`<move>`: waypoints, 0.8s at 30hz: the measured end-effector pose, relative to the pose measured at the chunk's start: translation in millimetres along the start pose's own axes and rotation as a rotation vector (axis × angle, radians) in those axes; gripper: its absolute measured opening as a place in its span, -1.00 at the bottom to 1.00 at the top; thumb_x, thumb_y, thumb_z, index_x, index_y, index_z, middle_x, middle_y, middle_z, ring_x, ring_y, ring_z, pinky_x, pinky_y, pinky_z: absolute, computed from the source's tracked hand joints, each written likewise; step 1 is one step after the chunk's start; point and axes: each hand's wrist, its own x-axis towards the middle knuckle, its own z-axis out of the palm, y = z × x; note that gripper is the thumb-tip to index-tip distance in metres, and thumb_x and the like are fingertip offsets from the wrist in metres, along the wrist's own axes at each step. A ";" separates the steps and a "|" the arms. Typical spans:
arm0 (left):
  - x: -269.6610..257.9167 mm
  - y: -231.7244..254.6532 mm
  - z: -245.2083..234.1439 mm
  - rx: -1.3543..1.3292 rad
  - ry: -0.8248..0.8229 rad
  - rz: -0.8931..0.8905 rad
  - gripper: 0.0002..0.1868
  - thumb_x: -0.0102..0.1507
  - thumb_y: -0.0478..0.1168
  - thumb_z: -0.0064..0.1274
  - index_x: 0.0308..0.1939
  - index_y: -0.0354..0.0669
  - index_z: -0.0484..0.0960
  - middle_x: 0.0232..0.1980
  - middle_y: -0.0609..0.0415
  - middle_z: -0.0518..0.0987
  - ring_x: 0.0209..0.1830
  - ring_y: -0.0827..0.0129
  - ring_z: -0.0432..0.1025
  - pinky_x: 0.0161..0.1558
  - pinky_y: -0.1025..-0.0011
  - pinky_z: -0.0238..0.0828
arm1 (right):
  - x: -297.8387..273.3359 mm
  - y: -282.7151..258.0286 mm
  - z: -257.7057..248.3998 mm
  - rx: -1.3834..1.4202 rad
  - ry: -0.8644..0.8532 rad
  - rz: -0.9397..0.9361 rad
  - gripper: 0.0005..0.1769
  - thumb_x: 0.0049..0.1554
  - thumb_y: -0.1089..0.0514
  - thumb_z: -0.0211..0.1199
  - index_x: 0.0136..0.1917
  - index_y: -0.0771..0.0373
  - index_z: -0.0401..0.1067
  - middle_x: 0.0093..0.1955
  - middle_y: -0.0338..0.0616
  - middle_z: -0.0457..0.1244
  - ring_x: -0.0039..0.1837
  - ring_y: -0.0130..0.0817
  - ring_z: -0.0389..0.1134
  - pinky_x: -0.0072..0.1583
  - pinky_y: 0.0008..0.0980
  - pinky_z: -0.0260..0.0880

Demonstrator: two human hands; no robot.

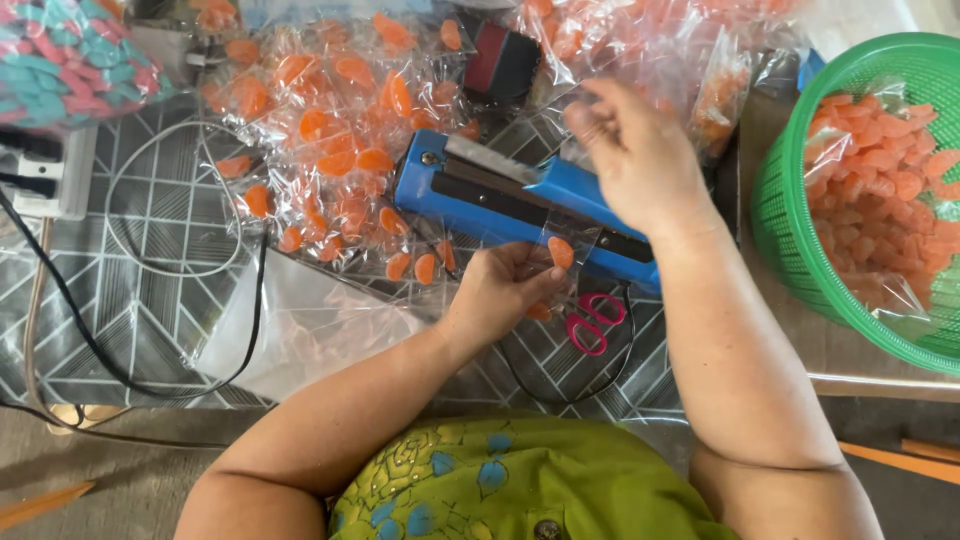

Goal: Sealing small plastic bags of orange candies using a manual heat sealer and trimming the edges with scissors.

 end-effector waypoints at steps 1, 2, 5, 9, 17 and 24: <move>-5.3 5.1 -0.1 0.000 0.003 0.002 -0.69 0.26 -0.23 0.20 0.02 -0.35 0.65 -0.22 -0.10 0.75 -0.34 0.38 0.64 -0.44 0.49 0.64 | -1.8 9.5 3.9 0.001 -0.001 -0.004 -0.17 0.26 -0.43 -0.24 0.57 0.09 0.15 0.37 0.01 0.27 0.31 -0.03 0.32 0.30 0.12 0.28; -8.2 11.5 1.5 0.042 0.011 -0.016 -0.68 0.26 -0.21 0.19 0.03 -0.35 0.67 -0.21 -0.10 0.76 -0.33 0.37 0.64 -0.43 0.48 0.65 | -3.3 19.9 4.9 0.060 0.165 -0.213 -0.35 0.35 -0.24 -0.09 0.46 0.26 0.28 0.27 0.09 0.34 0.27 -0.01 0.39 0.25 -0.03 0.38; -9.2 19.2 3.4 0.092 0.006 -0.034 -0.66 0.27 -0.19 0.18 0.04 -0.35 0.68 -0.19 -0.10 0.77 -0.37 0.37 0.64 -0.42 0.48 0.67 | -13.9 33.5 0.5 0.046 0.576 -0.647 -0.67 0.42 0.19 0.11 0.28 0.53 0.42 0.15 0.23 0.36 0.21 0.05 0.41 0.22 -0.13 0.47; -11.0 19.4 1.8 0.063 -0.016 -0.036 -0.68 0.29 -0.20 0.16 0.01 -0.40 0.65 -0.21 -0.17 0.76 -0.39 0.30 0.65 -0.40 0.46 0.65 | -71.0 25.7 5.5 -0.127 0.806 -0.969 -0.92 0.25 0.51 0.29 0.04 0.53 0.48 0.11 0.28 0.28 0.12 0.07 0.30 0.13 -0.08 0.31; -4.8 3.2 -0.5 -0.059 -0.013 0.101 -0.56 0.27 -0.23 0.25 0.03 -0.64 0.57 -0.34 -0.36 0.69 -0.42 0.10 0.66 -0.39 0.33 0.70 | -102.6 44.2 67.0 -0.457 0.513 -0.595 -0.45 0.32 0.24 0.02 0.56 0.32 0.30 -0.48 -0.18 0.25 -0.49 -0.26 0.29 -0.37 -0.33 0.35; -0.6 -0.3 -2.8 -0.032 -0.032 0.082 -0.58 0.29 -0.24 0.25 0.05 -0.61 0.58 -0.36 -0.33 0.69 -0.44 0.15 0.66 -0.39 0.38 0.69 | -99.9 38.7 64.9 -0.621 0.337 -0.333 -0.29 0.19 0.25 0.06 0.62 0.10 0.23 -0.48 -0.22 0.31 -0.48 -0.22 0.37 -0.37 -0.20 0.43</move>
